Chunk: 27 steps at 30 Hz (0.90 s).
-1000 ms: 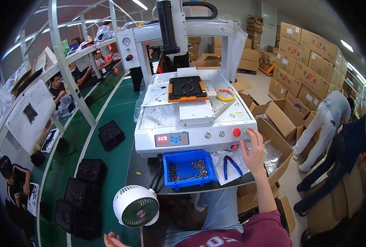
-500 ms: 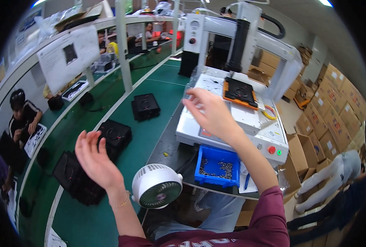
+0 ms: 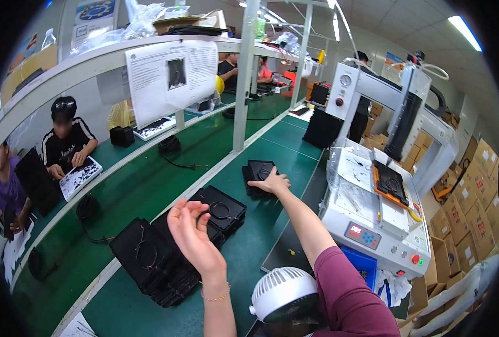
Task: Assembling electronic covers using an automated screwdriver or press machine.
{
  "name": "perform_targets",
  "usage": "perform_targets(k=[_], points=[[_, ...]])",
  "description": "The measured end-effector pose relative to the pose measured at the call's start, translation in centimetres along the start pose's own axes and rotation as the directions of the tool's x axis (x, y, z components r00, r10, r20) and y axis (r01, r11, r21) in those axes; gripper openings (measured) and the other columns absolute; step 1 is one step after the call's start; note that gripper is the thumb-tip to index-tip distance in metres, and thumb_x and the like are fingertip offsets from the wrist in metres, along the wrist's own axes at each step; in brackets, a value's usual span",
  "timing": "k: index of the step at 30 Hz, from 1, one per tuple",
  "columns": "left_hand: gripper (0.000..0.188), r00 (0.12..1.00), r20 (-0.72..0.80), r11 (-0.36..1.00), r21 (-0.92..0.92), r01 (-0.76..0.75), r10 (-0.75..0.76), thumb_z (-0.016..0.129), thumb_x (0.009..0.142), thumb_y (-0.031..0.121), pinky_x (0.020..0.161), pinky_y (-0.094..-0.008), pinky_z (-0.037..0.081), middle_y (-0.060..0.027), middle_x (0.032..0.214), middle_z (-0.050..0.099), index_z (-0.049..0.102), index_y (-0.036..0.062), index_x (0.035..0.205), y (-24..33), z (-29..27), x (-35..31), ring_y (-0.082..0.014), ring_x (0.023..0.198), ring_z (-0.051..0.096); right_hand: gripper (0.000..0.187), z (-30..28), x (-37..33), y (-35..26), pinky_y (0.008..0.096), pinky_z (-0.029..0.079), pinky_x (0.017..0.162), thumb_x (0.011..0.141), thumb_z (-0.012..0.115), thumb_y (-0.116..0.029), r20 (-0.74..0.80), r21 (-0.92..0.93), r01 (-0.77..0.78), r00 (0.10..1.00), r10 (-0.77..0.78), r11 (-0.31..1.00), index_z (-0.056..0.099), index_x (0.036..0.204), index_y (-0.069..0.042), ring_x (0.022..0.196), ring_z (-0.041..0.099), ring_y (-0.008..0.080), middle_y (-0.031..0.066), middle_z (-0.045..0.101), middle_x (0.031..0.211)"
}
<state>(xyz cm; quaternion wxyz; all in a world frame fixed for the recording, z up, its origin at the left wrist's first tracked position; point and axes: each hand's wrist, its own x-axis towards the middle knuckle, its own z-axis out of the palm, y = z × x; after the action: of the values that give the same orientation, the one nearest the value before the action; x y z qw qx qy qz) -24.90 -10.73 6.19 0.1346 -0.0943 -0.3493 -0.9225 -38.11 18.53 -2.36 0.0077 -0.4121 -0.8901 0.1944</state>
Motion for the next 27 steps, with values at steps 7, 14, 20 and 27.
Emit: perform_targets(k=[7, 14, 20, 27], points=[[0.023, 0.994, -0.049, 0.995, 0.017, 0.095, -0.094, 0.040, 0.100, 0.019, 0.081, -0.0286, 0.043, -0.0059, 0.100, 0.055, 0.047, 0.0040, 0.116, -0.6, -0.9, 1.3, -0.0128, 0.091, 0.055, 0.135, 2.8, 0.8, -2.6, 0.0570, 0.023, 0.106, 0.052, 0.071, -0.075, 0.016, -0.204, -0.063, 0.998, 0.068, 0.977, -0.002, 0.152, -0.022, 0.132, 0.026, 0.0499, 0.0328, 0.019, 0.146], [0.024, 0.991, -0.084, 0.995, -0.024, 0.099, -0.101, 0.041, 0.100, 0.021, 0.080, -0.0278, 0.042, -0.0058, 0.099, 0.055, 0.048, 0.0039, 0.115, -0.9, -1.2, 1.9, -0.0124, 0.089, 0.055, 0.133, 2.8, 0.2, -1.8, 0.0520, 0.022, 0.105, 0.054, 0.072, -0.071, 0.021, -0.237, -0.056, 0.998, 0.063, 0.970, -0.002, 0.152, -0.021, 0.132, 0.026, 0.0463, 0.0310, 0.023, 0.145], [0.026, 0.990, -0.082, 0.994, -0.016, 0.111, -0.112, 0.044, 0.098, 0.023, 0.081, -0.0286, 0.041, -0.0057, 0.098, 0.055, 0.049, 0.0041, 0.115, -1.4, -1.4, 1.8, -0.0130, 0.090, 0.055, 0.134, 3.4, -6.1, -0.7, 0.0522, 0.019, 0.107, 0.056, 0.070, -0.073, 0.151, -0.273, -0.014, 0.987, 0.057, 0.962, -0.004, 0.151, -0.013, 0.134, 0.020, 0.0484, 0.0321, 0.019, 0.146], [0.026, 0.987, -0.018, 0.987, -0.020, 0.156, -0.157, 0.045, 0.098, 0.023, 0.082, -0.0291, 0.041, -0.0061, 0.099, 0.055, 0.050, 0.0038, 0.114, -1.7, 0.2, 0.8, -0.0134, 0.091, 0.055, 0.141, 1.7, -7.9, 1.3, 0.0525, 0.019, 0.109, 0.053, 0.071, -0.076, 0.089, -0.176, 0.047, 0.996, -0.032, 0.983, -0.007, 0.150, -0.009, 0.135, 0.018, 0.0514, 0.0366, 0.011, 0.146]])
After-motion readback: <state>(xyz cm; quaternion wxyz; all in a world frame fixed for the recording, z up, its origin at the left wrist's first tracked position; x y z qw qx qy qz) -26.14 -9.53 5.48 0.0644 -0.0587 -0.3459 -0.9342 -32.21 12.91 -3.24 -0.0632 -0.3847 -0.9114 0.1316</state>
